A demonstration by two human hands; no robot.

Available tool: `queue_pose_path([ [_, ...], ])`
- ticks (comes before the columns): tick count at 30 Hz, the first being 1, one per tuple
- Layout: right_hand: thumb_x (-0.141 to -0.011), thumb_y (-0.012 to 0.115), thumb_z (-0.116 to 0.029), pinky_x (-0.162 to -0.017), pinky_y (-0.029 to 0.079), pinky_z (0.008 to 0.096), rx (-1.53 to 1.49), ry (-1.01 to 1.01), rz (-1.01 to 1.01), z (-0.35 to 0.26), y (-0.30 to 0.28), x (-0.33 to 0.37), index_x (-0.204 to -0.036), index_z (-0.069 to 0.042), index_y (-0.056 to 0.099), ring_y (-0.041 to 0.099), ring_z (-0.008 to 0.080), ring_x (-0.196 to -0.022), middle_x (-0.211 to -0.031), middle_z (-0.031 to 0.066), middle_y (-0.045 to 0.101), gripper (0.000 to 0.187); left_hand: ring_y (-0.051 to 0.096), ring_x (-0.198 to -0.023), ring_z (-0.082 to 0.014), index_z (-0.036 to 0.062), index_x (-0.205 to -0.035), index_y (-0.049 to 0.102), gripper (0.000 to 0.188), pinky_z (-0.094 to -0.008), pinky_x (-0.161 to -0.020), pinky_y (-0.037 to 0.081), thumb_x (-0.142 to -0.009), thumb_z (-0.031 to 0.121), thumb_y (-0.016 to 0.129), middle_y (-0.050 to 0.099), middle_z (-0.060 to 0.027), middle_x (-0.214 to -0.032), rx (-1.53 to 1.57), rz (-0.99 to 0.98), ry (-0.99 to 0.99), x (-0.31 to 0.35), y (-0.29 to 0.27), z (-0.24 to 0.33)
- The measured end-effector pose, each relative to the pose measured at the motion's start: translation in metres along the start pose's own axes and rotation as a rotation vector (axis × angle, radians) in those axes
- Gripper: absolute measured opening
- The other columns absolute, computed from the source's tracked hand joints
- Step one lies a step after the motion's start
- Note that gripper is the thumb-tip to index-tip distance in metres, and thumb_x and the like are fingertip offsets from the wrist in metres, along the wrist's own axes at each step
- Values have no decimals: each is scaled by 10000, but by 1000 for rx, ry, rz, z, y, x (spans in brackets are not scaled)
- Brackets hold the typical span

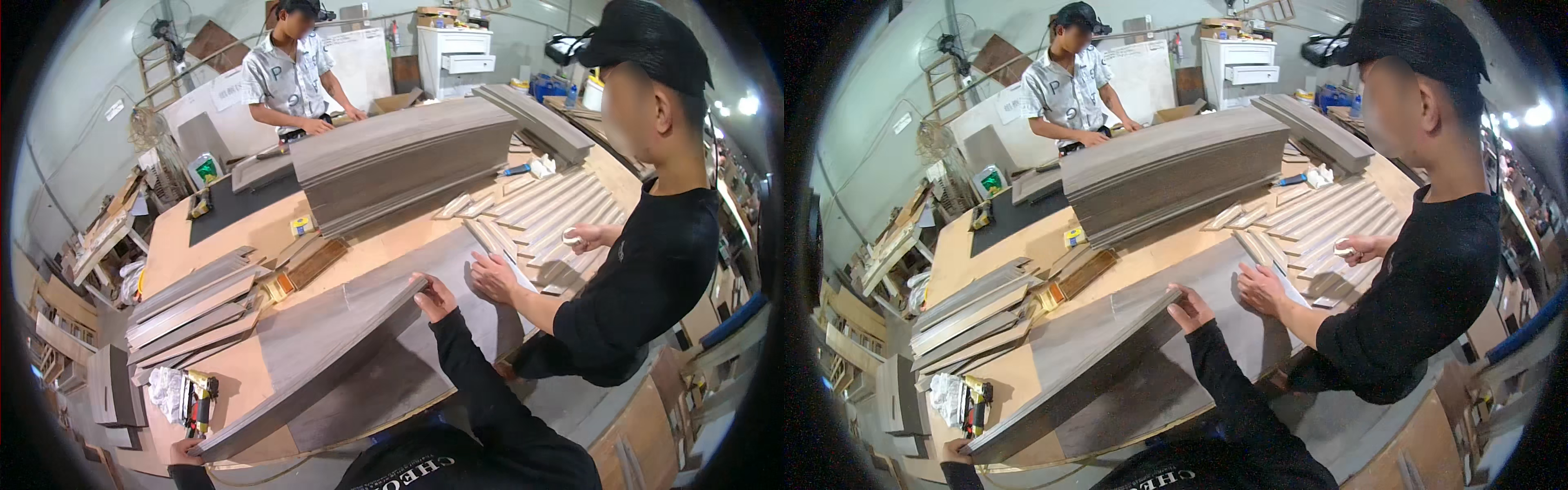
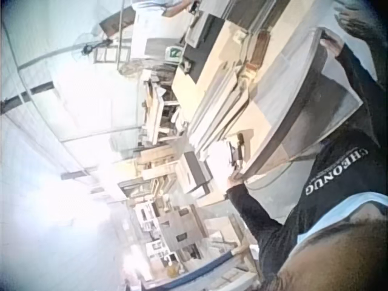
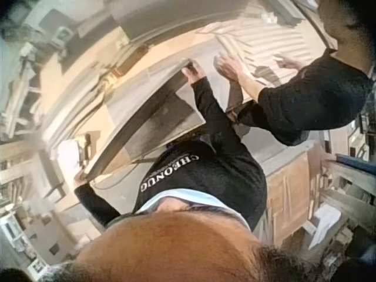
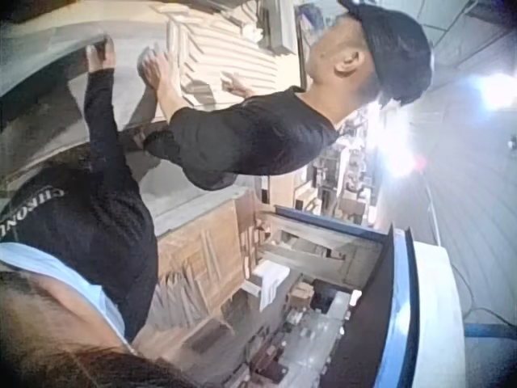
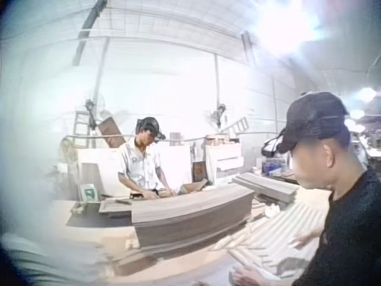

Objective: The person aligns wooden trim pieces onto wooden panels and fastens them together using a nail gun.

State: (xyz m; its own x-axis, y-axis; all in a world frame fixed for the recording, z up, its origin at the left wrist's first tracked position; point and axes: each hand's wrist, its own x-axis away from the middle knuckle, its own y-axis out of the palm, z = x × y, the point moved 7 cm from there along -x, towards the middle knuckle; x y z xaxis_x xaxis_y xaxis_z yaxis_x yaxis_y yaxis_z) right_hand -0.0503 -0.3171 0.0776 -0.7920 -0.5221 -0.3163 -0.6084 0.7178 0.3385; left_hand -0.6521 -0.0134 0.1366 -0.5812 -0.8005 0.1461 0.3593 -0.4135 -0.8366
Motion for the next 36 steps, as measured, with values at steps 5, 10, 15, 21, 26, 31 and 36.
queue_pose_path([
  [5,-828,558,-72,-753,414,190,84,97,245,-7,-4,7,-1080,4,544,528,83,-839,-951,43,592,264,511,-993,-257,42,-1224,456,481,-347,-817,426,-751,6,535,503,-100,-1181,384,539,-100,40,-27,6],
  [10,-866,506,-142,-772,393,190,120,-13,240,-20,-8,7,-1017,-11,553,509,62,-846,-895,15,584,205,535,-889,-148,124,-1332,305,514,-244,-673,431,-865,238,488,537,-41,-1128,953,676,-485,15,2,-76],
  [15,-904,410,-212,-744,367,212,255,-71,199,16,-2,2,-984,-31,538,476,99,-761,-791,12,522,236,574,-730,-136,166,-1158,537,314,-318,-630,468,-888,308,464,635,-26,-843,-55,1095,-389,18,3,-126],
  [21,-907,303,-365,-784,363,277,469,-202,463,-15,-90,0,-851,-17,544,486,161,-818,-813,57,536,427,570,-767,-185,100,-1087,559,295,-340,-661,468,-861,274,485,623,-78,-846,177,1052,-204,-9,22,17],
  [26,-891,304,-384,-753,374,276,442,-155,596,-66,-210,20,-860,-11,559,496,153,-783,-819,66,564,453,566,-797,-226,46,-1028,577,286,-358,-687,467,-839,246,503,613,-121,-849,376,1037,-110,-75,82,61],
  [31,-896,345,-295,-842,376,273,387,-5,487,-97,-229,8,-950,0,590,530,146,-895,-900,70,608,387,563,-828,-267,-9,-969,595,283,-376,-713,467,-816,217,521,603,-164,-851,518,1051,-22,-75,101,138],
  [36,-853,492,-138,-810,402,237,189,64,475,-98,-224,-1,-991,2,588,545,114,-892,-946,58,612,218,554,-789,-263,6,-927,610,288,-386,-728,457,-798,226,477,594,-158,-796,545,997,105,-69,103,146],
])
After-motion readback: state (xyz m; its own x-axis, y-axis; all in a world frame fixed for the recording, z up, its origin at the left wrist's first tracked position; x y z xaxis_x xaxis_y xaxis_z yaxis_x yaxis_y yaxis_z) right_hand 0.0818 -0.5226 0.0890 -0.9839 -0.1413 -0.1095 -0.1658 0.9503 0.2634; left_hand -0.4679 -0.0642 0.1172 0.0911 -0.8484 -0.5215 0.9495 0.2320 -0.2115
